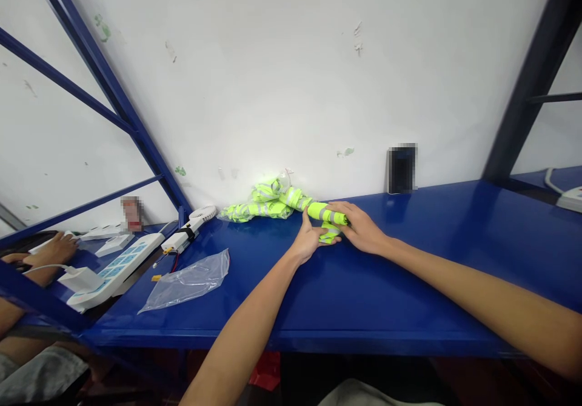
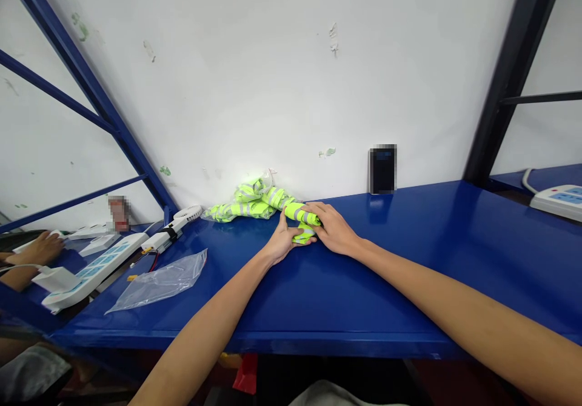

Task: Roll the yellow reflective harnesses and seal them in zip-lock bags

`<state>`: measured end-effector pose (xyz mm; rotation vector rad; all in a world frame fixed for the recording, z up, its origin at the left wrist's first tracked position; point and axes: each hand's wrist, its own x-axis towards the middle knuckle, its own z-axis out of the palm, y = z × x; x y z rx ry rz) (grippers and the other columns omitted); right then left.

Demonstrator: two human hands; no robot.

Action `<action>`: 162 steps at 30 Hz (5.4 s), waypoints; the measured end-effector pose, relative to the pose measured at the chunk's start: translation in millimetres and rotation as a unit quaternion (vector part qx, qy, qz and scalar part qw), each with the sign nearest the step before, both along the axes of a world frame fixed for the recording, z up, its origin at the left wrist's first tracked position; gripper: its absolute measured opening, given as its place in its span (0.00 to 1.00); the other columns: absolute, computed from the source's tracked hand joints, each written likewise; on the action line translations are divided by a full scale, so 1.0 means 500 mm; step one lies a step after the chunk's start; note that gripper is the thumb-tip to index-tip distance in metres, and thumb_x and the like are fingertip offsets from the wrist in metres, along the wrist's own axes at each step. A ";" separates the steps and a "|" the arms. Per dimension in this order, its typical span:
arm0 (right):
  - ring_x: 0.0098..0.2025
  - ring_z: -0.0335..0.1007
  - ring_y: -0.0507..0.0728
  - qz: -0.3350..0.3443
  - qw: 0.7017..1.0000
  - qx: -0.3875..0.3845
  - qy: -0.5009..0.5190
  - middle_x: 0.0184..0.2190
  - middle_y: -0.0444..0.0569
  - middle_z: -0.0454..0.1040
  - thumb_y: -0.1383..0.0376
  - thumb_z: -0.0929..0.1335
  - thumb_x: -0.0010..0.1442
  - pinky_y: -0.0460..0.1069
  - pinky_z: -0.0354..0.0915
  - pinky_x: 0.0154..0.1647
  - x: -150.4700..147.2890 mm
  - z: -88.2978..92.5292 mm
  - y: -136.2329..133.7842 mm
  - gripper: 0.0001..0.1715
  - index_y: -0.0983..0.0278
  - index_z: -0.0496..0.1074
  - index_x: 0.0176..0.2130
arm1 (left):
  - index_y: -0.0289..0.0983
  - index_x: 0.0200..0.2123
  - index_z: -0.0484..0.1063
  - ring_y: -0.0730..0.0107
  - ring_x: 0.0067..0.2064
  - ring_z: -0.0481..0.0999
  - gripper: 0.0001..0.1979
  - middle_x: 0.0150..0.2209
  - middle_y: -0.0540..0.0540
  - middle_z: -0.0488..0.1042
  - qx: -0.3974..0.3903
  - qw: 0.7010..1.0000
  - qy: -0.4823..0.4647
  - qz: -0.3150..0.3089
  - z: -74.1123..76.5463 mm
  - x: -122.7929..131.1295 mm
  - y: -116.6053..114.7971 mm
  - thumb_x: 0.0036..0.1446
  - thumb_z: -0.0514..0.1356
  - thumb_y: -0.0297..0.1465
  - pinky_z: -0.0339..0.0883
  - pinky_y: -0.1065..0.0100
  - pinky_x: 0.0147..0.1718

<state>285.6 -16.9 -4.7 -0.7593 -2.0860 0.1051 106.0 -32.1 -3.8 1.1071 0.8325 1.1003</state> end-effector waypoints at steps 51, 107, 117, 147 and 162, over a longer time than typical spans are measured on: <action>0.48 0.70 0.64 -0.011 0.996 -0.090 -0.025 0.50 0.51 0.74 0.49 0.75 0.48 0.57 0.67 0.48 0.006 0.053 -0.032 0.32 0.59 0.69 0.49 | 0.50 0.68 0.34 0.62 0.47 0.78 0.51 0.56 0.39 0.68 -0.025 0.983 -0.180 -0.016 0.058 0.013 -0.039 0.46 0.53 0.15 0.73 0.53 0.45; 0.25 0.59 0.53 -0.102 0.884 -0.249 0.381 0.22 0.42 0.66 0.50 0.68 0.53 0.47 0.56 0.25 0.018 0.041 0.015 0.20 0.63 0.67 0.24 | 0.45 0.65 0.56 0.46 0.65 0.58 0.49 0.64 0.39 0.60 0.438 0.804 0.402 0.026 0.073 -0.046 -0.011 0.40 0.73 0.38 0.49 0.48 0.64; 0.24 0.56 0.51 -0.054 0.912 -0.296 0.278 0.20 0.40 0.62 0.52 0.67 0.54 0.46 0.53 0.24 -0.003 0.047 -0.019 0.19 0.62 0.64 0.23 | 0.45 0.62 0.62 0.41 0.63 0.59 0.49 0.60 0.38 0.64 0.419 0.787 0.444 0.090 0.065 -0.064 -0.043 0.34 0.74 0.45 0.43 0.45 0.63; 0.32 0.69 0.56 -0.023 0.987 -0.119 0.105 0.31 0.45 0.74 0.54 0.62 0.65 0.50 0.61 0.35 -0.022 0.052 -0.067 0.16 0.61 0.71 0.36 | 0.43 0.51 0.67 0.42 0.57 0.65 0.37 0.50 0.40 0.71 0.396 0.811 0.420 0.096 0.041 -0.026 -0.052 0.36 0.73 0.44 0.38 0.44 0.63; 0.30 0.61 0.53 -0.030 0.847 -0.413 0.334 0.26 0.40 0.62 0.58 0.65 0.54 0.47 0.58 0.30 -0.048 0.034 -0.045 0.09 0.59 0.63 0.34 | 0.38 0.56 0.59 0.46 0.59 0.63 0.39 0.54 0.37 0.66 0.481 0.645 0.582 0.113 0.036 0.012 -0.065 0.41 0.69 0.38 0.44 0.46 0.63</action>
